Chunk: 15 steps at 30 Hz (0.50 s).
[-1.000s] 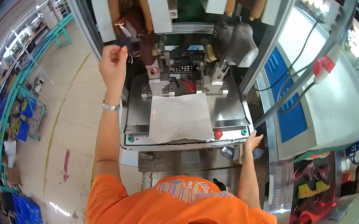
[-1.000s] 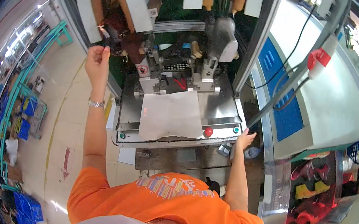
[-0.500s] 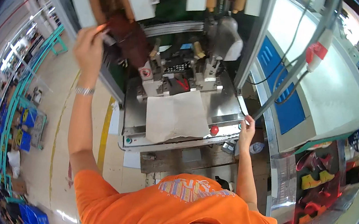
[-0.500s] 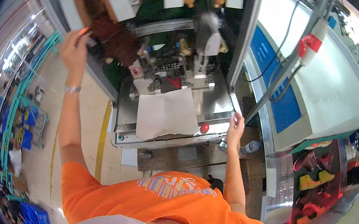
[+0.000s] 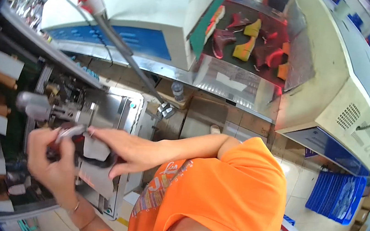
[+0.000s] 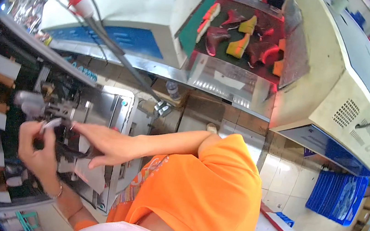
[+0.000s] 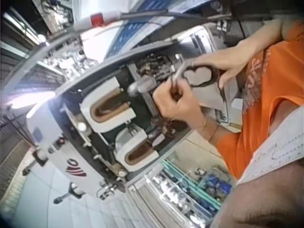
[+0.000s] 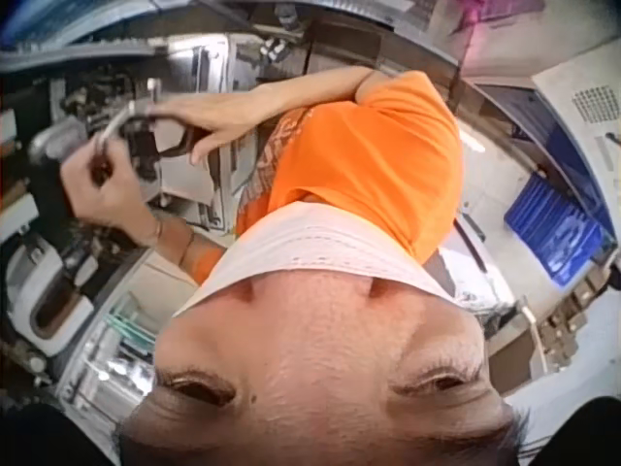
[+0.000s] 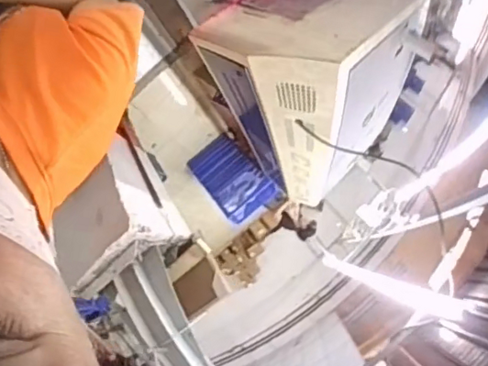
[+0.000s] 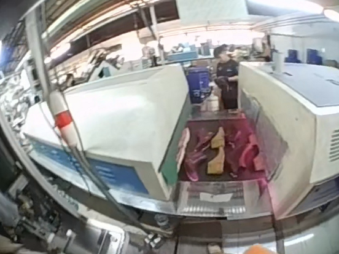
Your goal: The person repeatedly picks up brown shoes from a conveyor belt, places them into a machine, and removes them after processing. The shoes are then placed back onto the conveyor belt. This cycle is repeated for multiple shoes throughout the video.
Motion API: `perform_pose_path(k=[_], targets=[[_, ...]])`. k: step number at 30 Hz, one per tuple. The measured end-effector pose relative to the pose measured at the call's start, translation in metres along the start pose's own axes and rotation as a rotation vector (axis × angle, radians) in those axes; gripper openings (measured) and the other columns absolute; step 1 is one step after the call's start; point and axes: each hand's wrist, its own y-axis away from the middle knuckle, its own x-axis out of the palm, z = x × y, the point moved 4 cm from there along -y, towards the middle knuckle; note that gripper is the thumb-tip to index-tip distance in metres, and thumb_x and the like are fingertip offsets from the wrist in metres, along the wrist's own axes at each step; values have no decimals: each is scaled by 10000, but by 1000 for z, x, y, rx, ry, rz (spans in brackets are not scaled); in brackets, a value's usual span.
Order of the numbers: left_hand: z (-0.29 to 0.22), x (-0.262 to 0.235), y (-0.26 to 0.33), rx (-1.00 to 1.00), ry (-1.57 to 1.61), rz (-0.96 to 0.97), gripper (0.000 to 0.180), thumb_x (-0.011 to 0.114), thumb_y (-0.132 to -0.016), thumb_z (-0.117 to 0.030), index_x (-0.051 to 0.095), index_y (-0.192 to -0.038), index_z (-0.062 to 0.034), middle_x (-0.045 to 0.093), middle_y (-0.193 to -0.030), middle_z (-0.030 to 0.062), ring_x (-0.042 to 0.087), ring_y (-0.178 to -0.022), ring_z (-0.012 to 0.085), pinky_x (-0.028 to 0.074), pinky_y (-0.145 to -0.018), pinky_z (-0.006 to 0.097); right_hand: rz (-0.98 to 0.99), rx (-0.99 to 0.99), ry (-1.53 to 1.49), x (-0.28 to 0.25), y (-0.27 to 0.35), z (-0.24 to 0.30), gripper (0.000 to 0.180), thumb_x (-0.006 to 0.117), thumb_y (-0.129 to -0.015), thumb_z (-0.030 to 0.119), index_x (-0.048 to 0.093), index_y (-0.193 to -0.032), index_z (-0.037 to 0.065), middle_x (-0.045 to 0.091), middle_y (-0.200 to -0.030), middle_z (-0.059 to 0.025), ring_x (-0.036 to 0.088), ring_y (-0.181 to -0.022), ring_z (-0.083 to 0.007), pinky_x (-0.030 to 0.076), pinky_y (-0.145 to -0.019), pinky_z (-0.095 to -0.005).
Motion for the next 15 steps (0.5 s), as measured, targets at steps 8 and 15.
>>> perform_pose_path(k=[8,15], targets=[[-114,146,-94,263,512,121,281,710,-629,-52,578,-875,-22,538,-756,65,470,-568,157,416,-535,254,-807,244,-157,-135,64,-38,723,730,-675,100,318,-1265,22,486,-1169,-92,459,-1097,-182,359,-944,-343],[-129,230,-154,207,628,9,332,680,-706,-100,560,-1008,-33,553,-993,91,522,-709,166,429,-663,282,-1357,315,-362,-304,167,-78,452,568,-826,185,383,-1221,65,487,-1167,-41,477,-1066,-171,379,-907,-319]])
